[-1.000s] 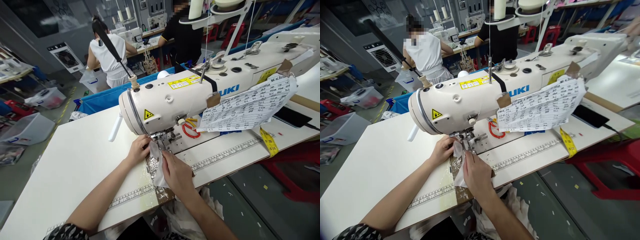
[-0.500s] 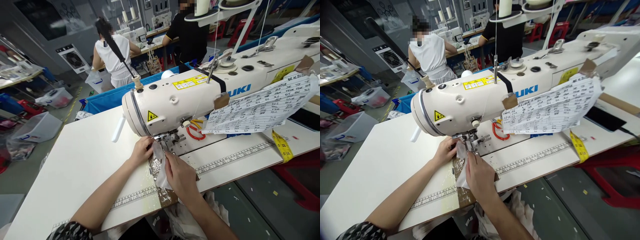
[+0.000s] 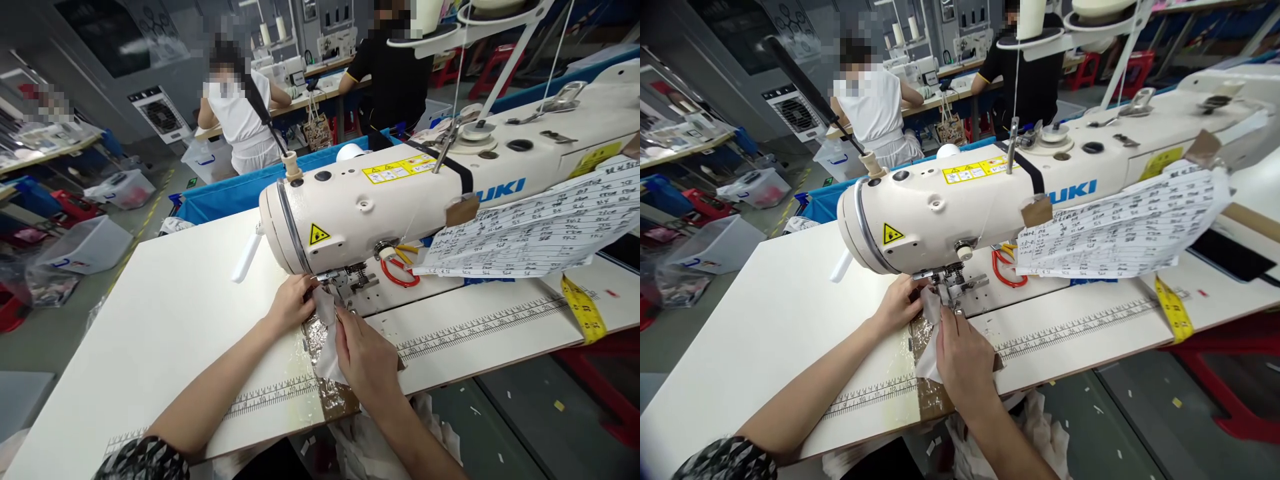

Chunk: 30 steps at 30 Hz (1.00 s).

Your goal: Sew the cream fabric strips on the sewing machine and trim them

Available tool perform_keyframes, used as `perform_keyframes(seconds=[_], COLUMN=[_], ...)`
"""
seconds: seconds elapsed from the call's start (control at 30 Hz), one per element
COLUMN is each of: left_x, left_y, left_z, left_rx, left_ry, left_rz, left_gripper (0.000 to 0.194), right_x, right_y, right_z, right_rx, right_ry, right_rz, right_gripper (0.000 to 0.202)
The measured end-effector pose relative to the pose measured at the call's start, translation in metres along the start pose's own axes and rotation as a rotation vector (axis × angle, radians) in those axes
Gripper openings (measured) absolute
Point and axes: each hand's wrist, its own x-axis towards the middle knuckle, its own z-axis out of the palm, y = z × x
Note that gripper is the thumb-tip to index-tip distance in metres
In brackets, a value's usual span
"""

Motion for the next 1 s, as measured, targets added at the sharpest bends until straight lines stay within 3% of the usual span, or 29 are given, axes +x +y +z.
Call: perform_keyframes(seconds=[0.33, 0.63, 0.83, 0.93, 1.0], left_x=[0.001, -0.001, 0.003, 0.005, 0.006], left_y=[0.005, 0.0, 0.005, 0.009, 0.013], left_z=[0.001, 0.001, -0.003, -0.009, -0.013], left_rx=[0.092, -0.043, 0.079, 0.129, 0.133], left_ry=[0.044, 0.083, 0.133, 0.059, -0.027], left_rz=[0.044, 0.013, 0.214, 0.33, 0.322], left_gripper=[0.017, 0.011, 0.013, 0.02, 0.022], right_x=[-0.002, -0.003, 0.0, 0.0, -0.007], right_y=[0.0, 0.001, 0.001, 0.001, 0.002], right_z=[0.002, 0.001, 0.005, 0.003, -0.005], right_rx=[-0.005, 0.031, -0.009, -0.024, -0.013], right_ry=[-0.019, -0.002, -0.021, -0.018, 0.006], right_rz=[0.017, 0.014, 0.02, 0.018, 0.024], right_gripper=[0.03, 0.028, 0.028, 0.029, 0.029])
